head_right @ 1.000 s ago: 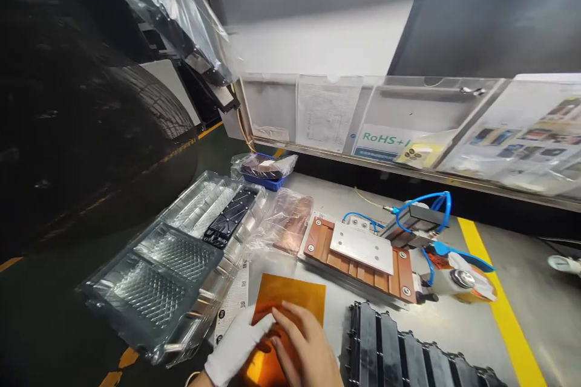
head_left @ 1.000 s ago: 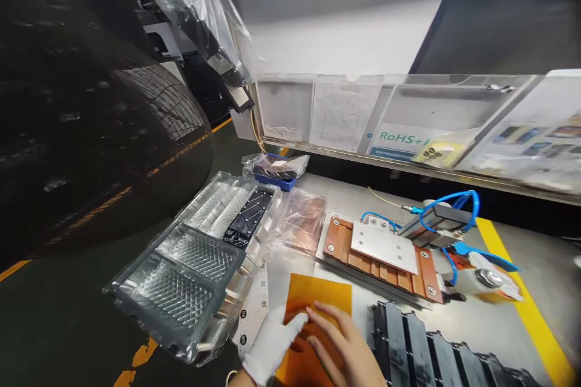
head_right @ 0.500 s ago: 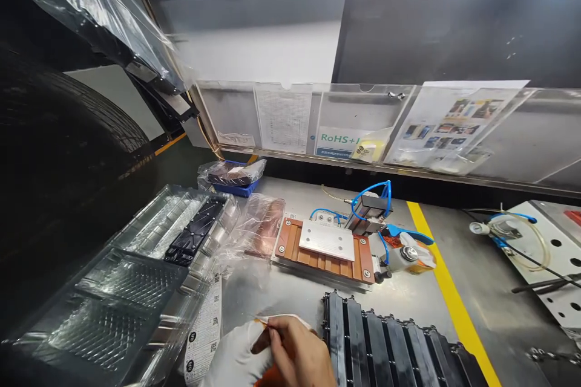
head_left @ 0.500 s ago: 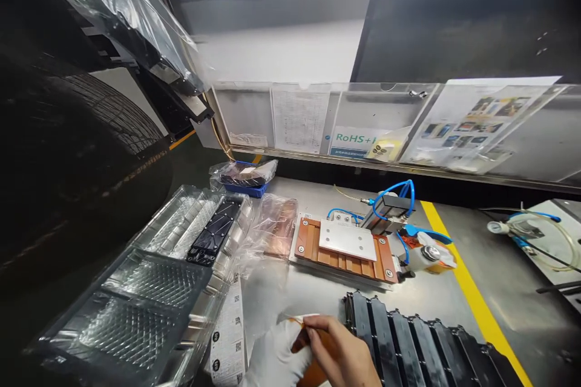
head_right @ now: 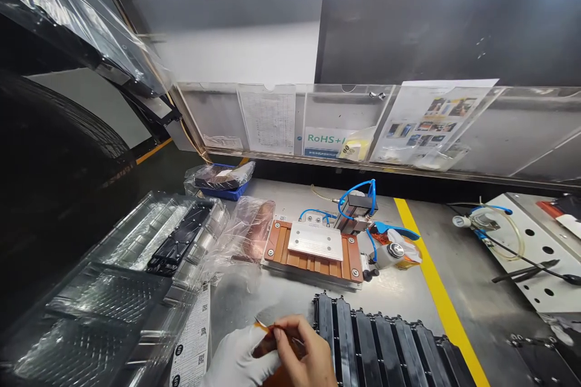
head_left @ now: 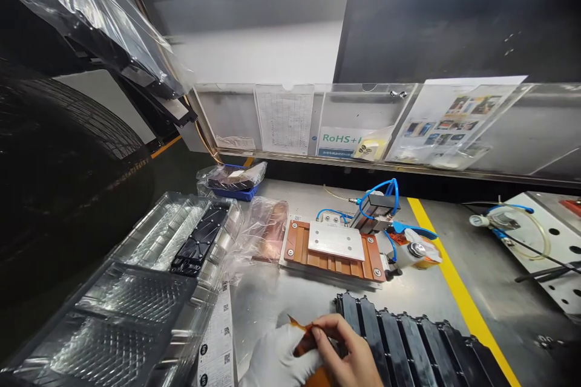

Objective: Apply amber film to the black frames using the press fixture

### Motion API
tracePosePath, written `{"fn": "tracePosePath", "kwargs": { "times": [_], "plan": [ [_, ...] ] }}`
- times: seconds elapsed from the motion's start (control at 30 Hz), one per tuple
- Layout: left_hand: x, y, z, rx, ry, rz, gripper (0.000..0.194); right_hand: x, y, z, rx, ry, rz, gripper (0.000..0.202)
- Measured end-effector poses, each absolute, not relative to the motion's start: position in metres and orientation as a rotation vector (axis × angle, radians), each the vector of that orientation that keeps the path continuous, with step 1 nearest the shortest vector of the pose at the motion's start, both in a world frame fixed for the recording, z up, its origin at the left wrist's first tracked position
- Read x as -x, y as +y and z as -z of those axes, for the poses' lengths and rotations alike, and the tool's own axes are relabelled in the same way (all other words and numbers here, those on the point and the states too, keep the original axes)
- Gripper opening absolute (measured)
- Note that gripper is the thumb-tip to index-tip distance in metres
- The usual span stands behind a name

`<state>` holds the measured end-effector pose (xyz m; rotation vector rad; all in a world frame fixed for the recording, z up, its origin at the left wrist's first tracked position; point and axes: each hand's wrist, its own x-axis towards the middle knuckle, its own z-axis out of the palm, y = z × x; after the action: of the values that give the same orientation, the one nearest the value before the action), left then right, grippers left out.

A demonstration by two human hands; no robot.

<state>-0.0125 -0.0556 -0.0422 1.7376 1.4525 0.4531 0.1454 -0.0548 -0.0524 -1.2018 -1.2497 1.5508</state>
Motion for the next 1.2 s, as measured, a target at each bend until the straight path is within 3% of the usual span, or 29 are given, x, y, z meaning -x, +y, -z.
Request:
{"fn": "tracePosePath", "kwargs": {
  "times": [0.17,0.33,0.5,0.63,0.93,1.1,1.2],
  "plan": [
    [0.011,-0.057,0.042,-1.731,1.453,-0.407,0.022,-0.156,-0.049,0.042,1.068,-1.021,-1.833,0.032],
    [0.01,-0.058,0.038,-1.72,1.522,-0.37,0.017,-0.153,-0.045,0.056,1.196,-0.818,-1.542,0.032],
    [0.034,-0.052,0.034,-1.764,1.649,-0.325,0.037,-0.187,-0.034,0.065,1.209,-0.142,-1.45,0.041],
    [0.067,-0.045,0.051,-1.512,1.638,-0.493,0.034,-0.223,-0.026,0.062,1.174,0.183,-1.278,0.03],
    [0.093,-0.019,0.111,-1.464,1.676,-0.305,0.038,-0.239,-0.018,0.056,1.182,0.033,-1.164,0.036],
    [0.109,-0.005,0.118,-1.614,1.691,-0.102,0.033,-0.265,-0.007,0.045,1.287,-0.098,-1.016,0.04],
    [0.101,0.009,0.109,-1.783,1.731,-0.029,0.042,-0.268,0.002,0.041,1.509,-0.445,-1.148,0.049]
  ]
}}
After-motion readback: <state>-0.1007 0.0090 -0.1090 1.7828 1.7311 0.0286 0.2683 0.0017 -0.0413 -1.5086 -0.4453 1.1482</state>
